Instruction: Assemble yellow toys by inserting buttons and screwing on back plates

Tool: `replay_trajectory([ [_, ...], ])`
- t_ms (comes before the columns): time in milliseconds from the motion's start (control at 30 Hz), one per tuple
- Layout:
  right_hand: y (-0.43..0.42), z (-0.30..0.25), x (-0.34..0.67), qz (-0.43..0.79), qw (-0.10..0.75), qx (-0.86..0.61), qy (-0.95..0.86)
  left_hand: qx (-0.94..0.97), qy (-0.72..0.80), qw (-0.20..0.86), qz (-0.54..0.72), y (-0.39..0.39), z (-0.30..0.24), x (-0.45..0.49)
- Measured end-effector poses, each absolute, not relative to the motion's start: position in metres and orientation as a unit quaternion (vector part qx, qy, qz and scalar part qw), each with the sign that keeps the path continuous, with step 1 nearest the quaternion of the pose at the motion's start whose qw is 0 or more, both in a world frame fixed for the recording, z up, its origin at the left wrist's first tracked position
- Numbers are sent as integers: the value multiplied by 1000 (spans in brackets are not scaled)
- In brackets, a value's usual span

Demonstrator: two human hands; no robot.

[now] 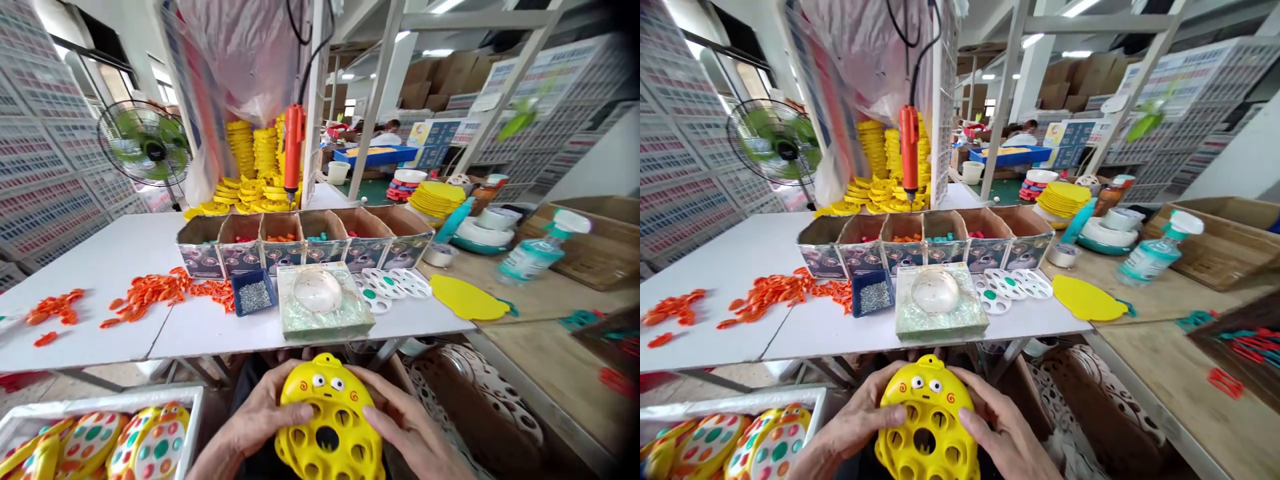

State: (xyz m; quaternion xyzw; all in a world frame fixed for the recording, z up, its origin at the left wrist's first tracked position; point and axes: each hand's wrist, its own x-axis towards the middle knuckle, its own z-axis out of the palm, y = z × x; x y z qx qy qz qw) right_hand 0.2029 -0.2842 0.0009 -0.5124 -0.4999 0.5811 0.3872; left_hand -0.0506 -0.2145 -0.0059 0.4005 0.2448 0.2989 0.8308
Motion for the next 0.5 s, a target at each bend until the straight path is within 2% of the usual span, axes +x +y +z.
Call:
replay_trajectory([
  [500,-238,-9,168,538,327,-530,-568,304,268,817,411,-227,-8,-88],
])
